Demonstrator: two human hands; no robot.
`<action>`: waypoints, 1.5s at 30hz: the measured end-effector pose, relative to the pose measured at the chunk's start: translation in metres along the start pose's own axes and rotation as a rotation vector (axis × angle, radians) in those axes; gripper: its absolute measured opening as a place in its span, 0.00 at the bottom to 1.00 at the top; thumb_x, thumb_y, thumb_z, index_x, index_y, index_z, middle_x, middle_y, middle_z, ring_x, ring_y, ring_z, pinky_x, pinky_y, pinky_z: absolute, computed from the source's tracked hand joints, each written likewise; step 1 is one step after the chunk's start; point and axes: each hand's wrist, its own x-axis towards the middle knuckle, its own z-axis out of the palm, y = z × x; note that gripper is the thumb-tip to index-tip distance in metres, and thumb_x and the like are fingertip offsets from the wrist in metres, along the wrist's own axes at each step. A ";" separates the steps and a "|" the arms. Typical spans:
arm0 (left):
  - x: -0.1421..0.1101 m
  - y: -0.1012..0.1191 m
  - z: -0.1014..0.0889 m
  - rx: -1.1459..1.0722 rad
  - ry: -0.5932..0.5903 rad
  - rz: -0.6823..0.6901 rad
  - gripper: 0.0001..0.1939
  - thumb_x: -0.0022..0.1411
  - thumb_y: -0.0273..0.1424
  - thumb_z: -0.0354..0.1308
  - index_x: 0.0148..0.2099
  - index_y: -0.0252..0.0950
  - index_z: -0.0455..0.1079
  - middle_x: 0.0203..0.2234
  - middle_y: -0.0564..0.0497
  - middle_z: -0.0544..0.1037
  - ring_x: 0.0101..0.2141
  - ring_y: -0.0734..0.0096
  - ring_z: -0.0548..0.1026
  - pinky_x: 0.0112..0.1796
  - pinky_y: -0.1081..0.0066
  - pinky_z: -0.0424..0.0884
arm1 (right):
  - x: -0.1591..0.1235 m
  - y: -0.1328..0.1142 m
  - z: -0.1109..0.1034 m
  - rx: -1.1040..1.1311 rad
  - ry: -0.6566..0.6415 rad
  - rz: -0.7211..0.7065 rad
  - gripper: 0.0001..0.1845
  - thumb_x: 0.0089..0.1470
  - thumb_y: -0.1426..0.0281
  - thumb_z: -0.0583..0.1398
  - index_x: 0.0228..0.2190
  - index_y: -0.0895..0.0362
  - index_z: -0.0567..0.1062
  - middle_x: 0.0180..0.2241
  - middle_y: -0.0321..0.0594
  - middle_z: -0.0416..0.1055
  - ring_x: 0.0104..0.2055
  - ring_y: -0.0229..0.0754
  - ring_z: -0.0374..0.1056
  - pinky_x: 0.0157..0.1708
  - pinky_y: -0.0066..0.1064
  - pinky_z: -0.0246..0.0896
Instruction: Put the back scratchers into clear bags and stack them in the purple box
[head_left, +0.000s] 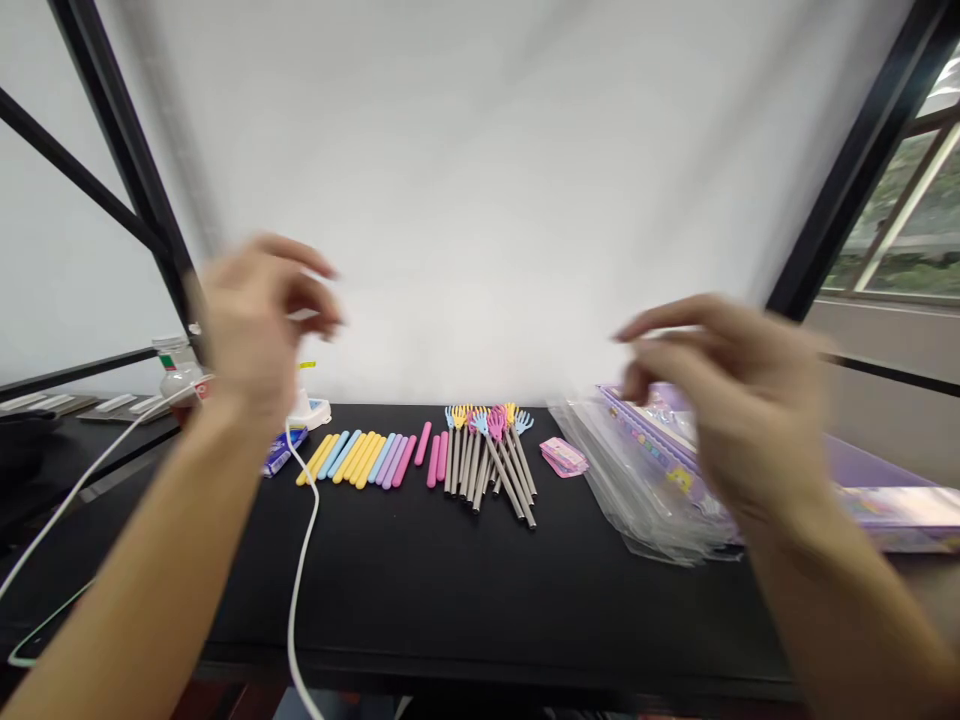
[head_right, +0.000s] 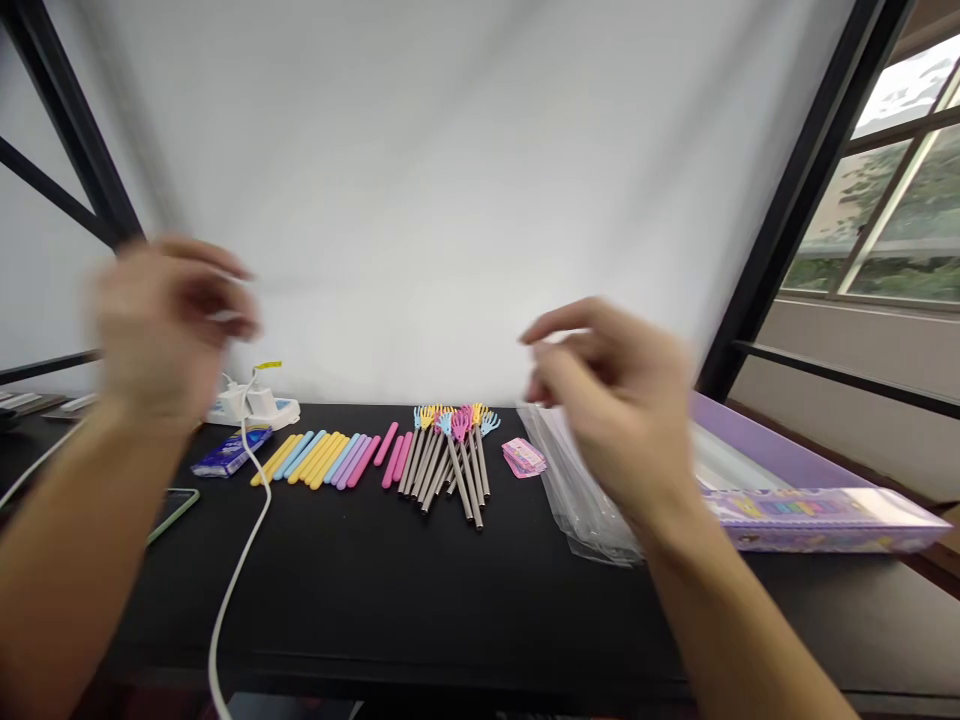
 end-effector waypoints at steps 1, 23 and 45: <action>-0.003 -0.009 0.013 0.061 -0.148 -0.043 0.15 0.70 0.37 0.51 0.49 0.33 0.73 0.39 0.47 0.78 0.38 0.67 0.77 0.38 0.66 0.75 | 0.007 0.006 0.012 -0.027 -0.086 0.062 0.08 0.58 0.70 0.59 0.37 0.57 0.77 0.23 0.37 0.73 0.24 0.36 0.67 0.26 0.28 0.62; -0.072 -0.134 0.074 0.959 -0.838 -0.124 0.15 0.57 0.30 0.58 0.48 0.40 0.69 0.34 0.42 0.78 0.39 0.50 0.78 0.37 0.64 0.69 | -0.003 0.111 0.087 -0.515 -0.590 0.323 0.05 0.44 0.73 0.61 0.28 0.56 0.76 0.25 0.37 0.75 0.27 0.39 0.69 0.27 0.27 0.56; -0.086 -0.112 0.085 0.204 -0.909 -0.417 0.05 0.62 0.29 0.51 0.38 0.35 0.66 0.24 0.50 0.79 0.21 0.71 0.77 0.21 0.76 0.70 | -0.012 0.108 0.105 -0.506 -0.562 0.411 0.12 0.38 0.69 0.65 0.27 0.55 0.68 0.21 0.33 0.69 0.25 0.38 0.64 0.25 0.28 0.53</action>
